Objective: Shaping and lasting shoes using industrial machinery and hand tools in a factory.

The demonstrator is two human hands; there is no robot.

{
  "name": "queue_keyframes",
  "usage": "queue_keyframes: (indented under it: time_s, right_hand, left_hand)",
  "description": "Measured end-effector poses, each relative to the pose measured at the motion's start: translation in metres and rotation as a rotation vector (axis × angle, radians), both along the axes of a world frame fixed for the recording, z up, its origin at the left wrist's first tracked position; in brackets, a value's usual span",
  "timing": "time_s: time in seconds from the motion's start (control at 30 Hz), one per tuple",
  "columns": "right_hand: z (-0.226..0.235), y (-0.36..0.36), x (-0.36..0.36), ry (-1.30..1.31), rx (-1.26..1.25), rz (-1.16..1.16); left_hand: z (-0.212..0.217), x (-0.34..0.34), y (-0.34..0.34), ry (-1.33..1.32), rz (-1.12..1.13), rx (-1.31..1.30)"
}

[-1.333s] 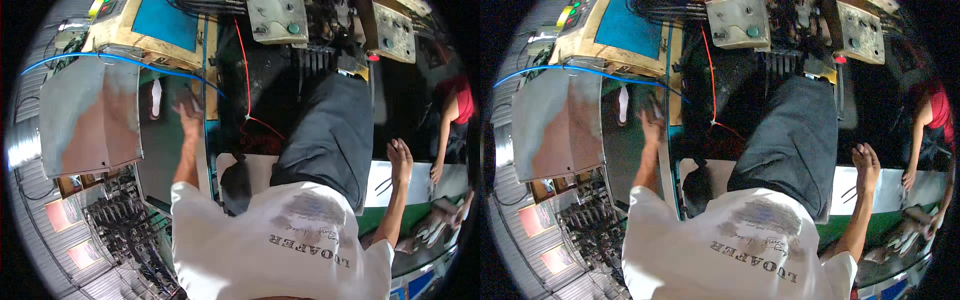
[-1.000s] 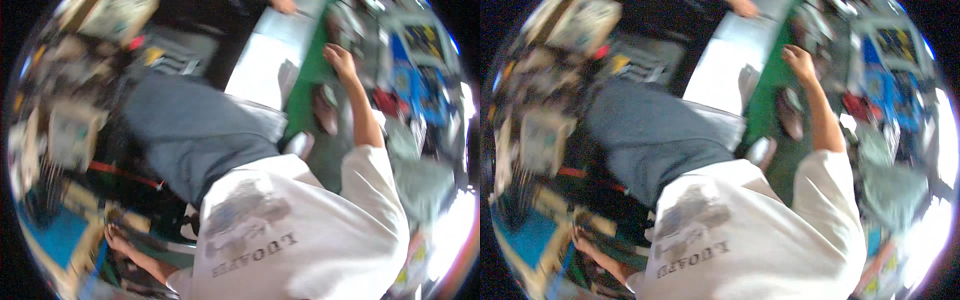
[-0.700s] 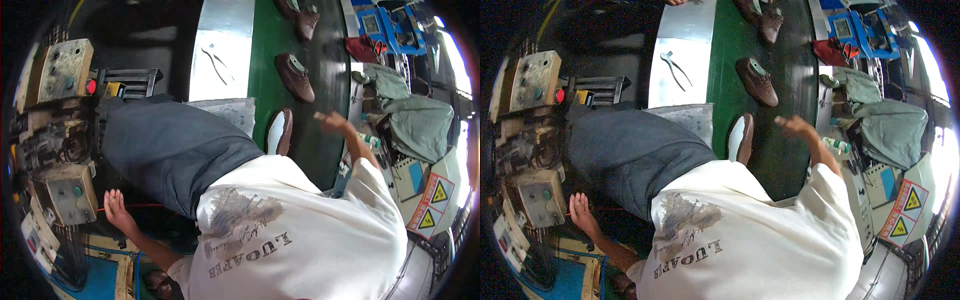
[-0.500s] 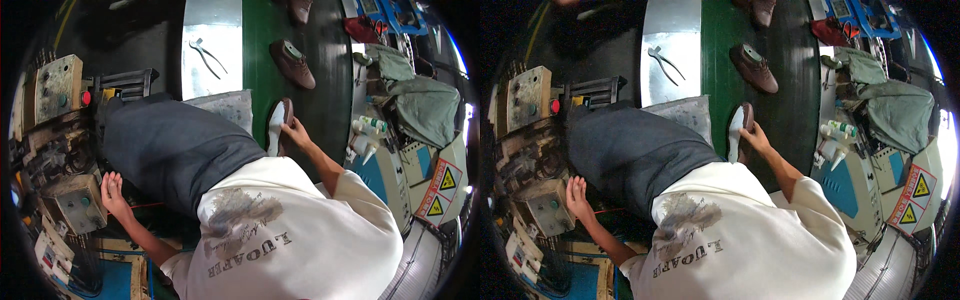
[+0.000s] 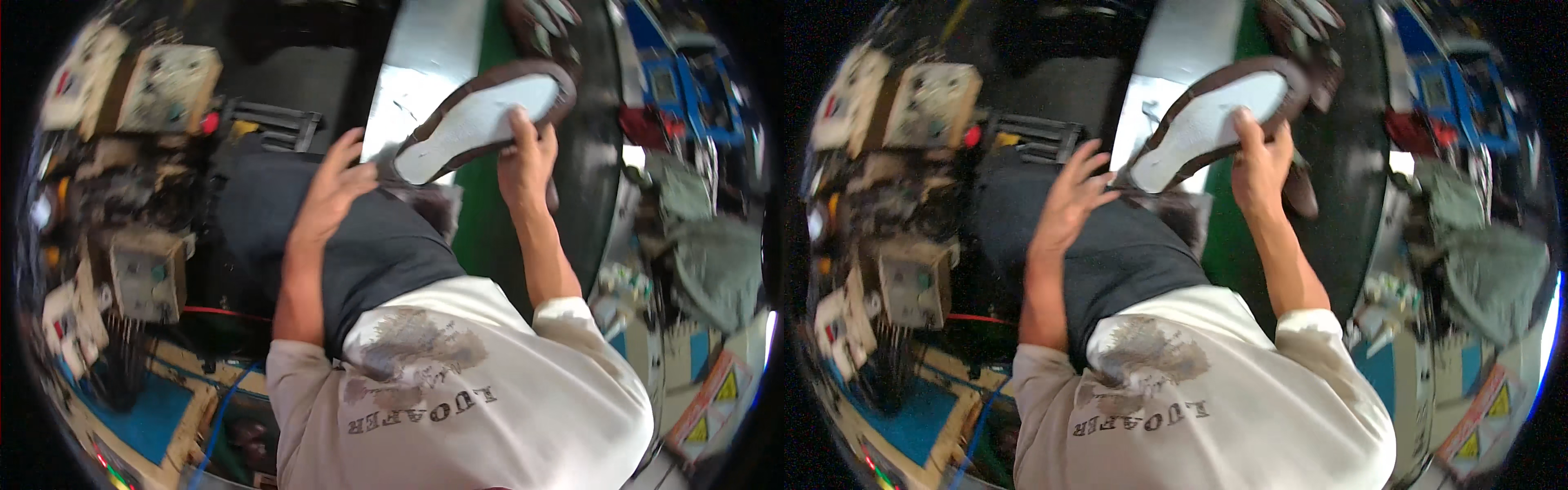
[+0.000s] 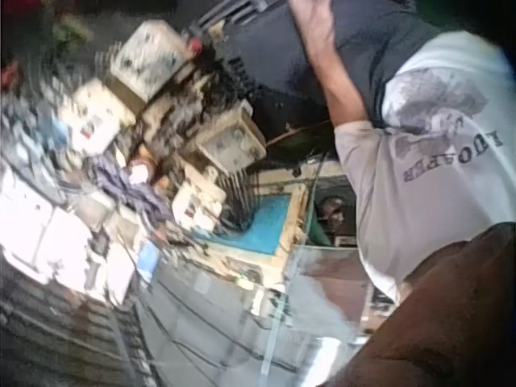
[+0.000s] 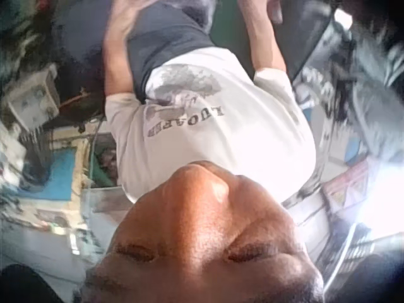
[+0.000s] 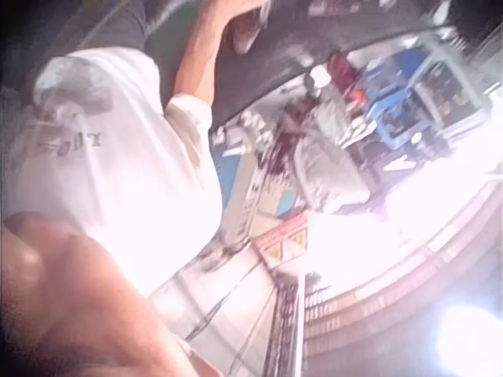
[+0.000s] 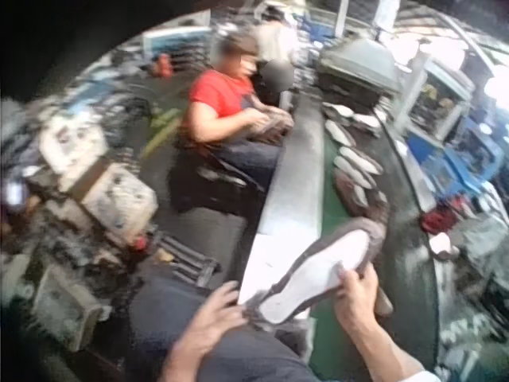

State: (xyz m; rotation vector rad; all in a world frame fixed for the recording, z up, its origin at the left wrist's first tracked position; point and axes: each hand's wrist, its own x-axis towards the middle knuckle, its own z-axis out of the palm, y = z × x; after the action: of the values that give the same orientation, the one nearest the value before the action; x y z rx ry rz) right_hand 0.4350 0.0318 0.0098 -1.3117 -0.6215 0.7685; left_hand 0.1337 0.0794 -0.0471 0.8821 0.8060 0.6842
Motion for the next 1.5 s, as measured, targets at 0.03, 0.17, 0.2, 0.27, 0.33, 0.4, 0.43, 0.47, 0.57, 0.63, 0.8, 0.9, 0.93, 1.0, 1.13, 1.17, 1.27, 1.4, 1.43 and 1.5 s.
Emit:
queue_keyframes:
  time_s: [0.03, 0.17, 0.2, 0.27, 0.33, 0.4, 0.43, 0.47, 0.57, 0.63, 0.8, 0.9, 0.93, 1.0, 1.13, 1.17, 1.27, 1.4, 1.43, 1.5]
  right_hand:
    - [0.009, 0.004, -0.019, 0.173, 0.058, 0.067]
    - [-0.004, -0.013, -0.098, 0.617, -0.040, 0.287]
    - [-0.010, -0.025, -0.107, 0.597, -0.085, 0.475]
    - [-0.021, -0.041, -0.117, 0.447, -0.358, 0.726]
    - [-0.029, -0.047, -0.131, 0.134, -0.460, 0.969]
    - [-0.033, -0.034, -0.151, -0.119, -0.409, 1.196]
    - [-0.032, -0.024, -0.161, -0.383, -0.257, 1.199]
    - [-0.035, -0.006, -0.179, -0.505, -0.086, 1.177]
    - [-0.029, 0.039, -0.217, -0.583, -0.047, 1.005]
    - [-0.018, 0.055, -0.225, -0.653, -0.011, 0.996]
    - [0.006, 0.066, -0.225, -0.717, 0.007, 1.133]
    - [0.008, 0.067, -0.226, -0.720, 0.016, 1.210]
    - [0.008, 0.065, -0.227, -0.709, 0.063, 1.188]
    - [0.005, 0.055, -0.231, -0.661, 0.081, 1.189]
    - [0.007, 0.014, -0.238, -0.525, -0.059, 1.258]
    - [0.011, 0.000, -0.236, -0.544, -0.225, 1.293]
    - [0.017, -0.019, -0.227, -0.491, -0.180, 1.353]
    - [0.015, 0.006, -0.238, -0.804, 0.433, 1.088]
    - [0.016, 0.020, -0.242, -0.865, 0.544, 0.984]
    - [0.023, 0.045, -0.246, -1.004, 0.697, 0.848]
  left_hand:
    - [0.004, 0.004, 0.006, -0.106, 0.092, -0.090]
    - [0.029, -0.058, 0.026, -0.346, 0.549, 0.099]
    - [0.033, -0.079, 0.022, -0.272, 0.681, 0.237]
    - [0.039, -0.111, 0.006, -0.125, 0.754, 0.264]
    - [0.038, -0.128, -0.017, 0.028, 0.810, 0.259]
    - [0.032, -0.128, -0.033, 0.168, 0.772, 0.278]
    - [0.029, -0.125, -0.038, 0.272, 0.731, 0.342]
    - [0.025, -0.121, -0.042, 0.289, 0.745, 0.355]
    - [0.020, -0.118, -0.040, 0.277, 0.775, 0.369]
    - [0.022, -0.123, -0.037, 0.411, 0.741, 0.436]
    - [0.039, -0.136, -0.046, 0.560, 0.715, 0.558]
    - [0.049, -0.143, -0.049, 0.636, 0.681, 0.639]
    - [0.052, -0.145, -0.048, 0.720, 0.657, 0.723]
    - [0.057, -0.148, -0.047, 0.799, 0.656, 0.782]
    - [0.070, -0.149, -0.061, 0.909, 0.778, 0.967]
    - [0.074, -0.149, -0.070, 0.913, 0.800, 1.014]
    - [0.086, -0.157, -0.104, 0.814, 0.760, 0.996]
    - [0.090, -0.169, -0.130, 0.533, 0.789, 1.092]
    - [0.091, -0.171, -0.131, 0.531, 0.794, 1.145]
    - [0.095, -0.174, -0.130, 0.556, 0.813, 1.147]
